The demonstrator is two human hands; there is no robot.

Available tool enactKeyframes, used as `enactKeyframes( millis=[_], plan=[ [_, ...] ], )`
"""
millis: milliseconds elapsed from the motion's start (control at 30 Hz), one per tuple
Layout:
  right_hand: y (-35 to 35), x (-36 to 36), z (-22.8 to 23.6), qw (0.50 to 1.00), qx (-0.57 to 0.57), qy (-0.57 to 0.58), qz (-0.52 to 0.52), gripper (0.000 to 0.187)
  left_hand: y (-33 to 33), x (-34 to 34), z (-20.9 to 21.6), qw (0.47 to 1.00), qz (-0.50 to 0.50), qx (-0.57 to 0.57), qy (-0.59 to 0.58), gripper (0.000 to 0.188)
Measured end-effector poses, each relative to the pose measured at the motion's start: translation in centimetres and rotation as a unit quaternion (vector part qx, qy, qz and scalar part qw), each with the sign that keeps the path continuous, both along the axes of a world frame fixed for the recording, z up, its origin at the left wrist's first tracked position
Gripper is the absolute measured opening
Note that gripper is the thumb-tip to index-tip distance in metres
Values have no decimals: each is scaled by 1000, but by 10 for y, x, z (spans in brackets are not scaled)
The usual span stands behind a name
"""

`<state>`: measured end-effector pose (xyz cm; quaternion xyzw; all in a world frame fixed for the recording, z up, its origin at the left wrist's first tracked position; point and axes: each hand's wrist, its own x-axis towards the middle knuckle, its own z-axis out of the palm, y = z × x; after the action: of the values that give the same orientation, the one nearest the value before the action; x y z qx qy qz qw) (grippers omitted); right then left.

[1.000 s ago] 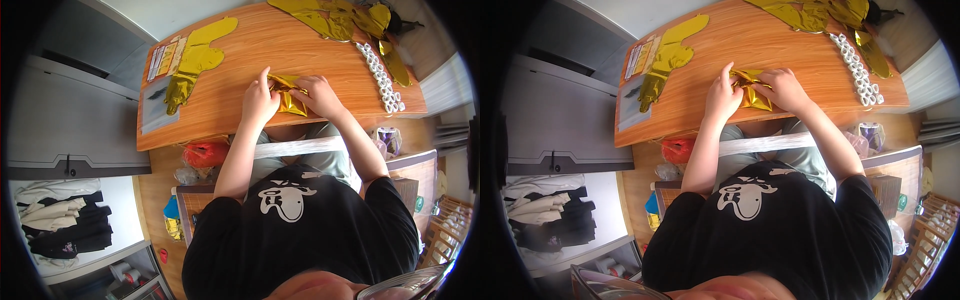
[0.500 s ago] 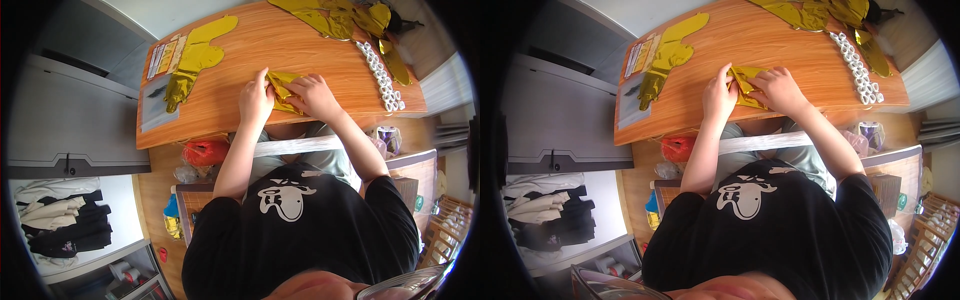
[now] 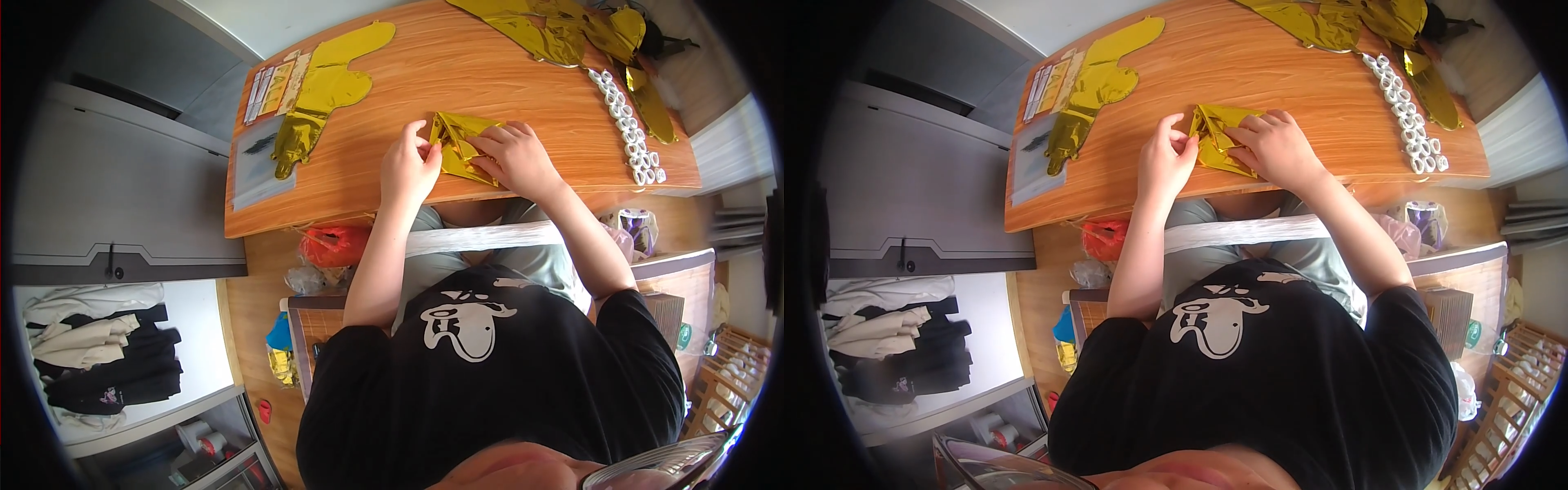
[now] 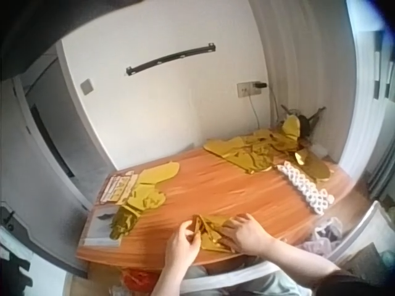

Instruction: Folding deflated gold foil balloons into small, compact squares.

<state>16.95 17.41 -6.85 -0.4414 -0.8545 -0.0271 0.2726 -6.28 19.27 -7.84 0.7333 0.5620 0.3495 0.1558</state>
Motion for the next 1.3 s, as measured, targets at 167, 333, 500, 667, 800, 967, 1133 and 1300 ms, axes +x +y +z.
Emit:
enactKeyframes(
  millis=[167,333,500,667,800,967,1133,1300],
  plan=[
    [6,2,1,999,-25,44,-12,26,14,1,-2,998,-11,-32,-50,47],
    [12,7,9,978,-140,151,-34,26,39,12,0,998,-41,-23,-46,53],
    [14,10,15,956,-211,197,-61,31,46,19,2,994,-55,-63,-76,51],
    [19,13,15,935,-274,204,-92,31,46,24,-3,996,-78,2,-30,47],
    [25,13,13,932,-272,220,-97,34,48,23,-8,996,-85,40,-9,46],
    [31,14,14,911,-310,245,-116,37,44,24,-3,987,-103,104,65,41],
    [29,13,11,911,-293,272,-100,39,42,23,0,975,-96,151,129,38],
    [14,7,25,928,-297,208,-86,36,40,21,-1,976,-87,145,140,41]
  ],
)
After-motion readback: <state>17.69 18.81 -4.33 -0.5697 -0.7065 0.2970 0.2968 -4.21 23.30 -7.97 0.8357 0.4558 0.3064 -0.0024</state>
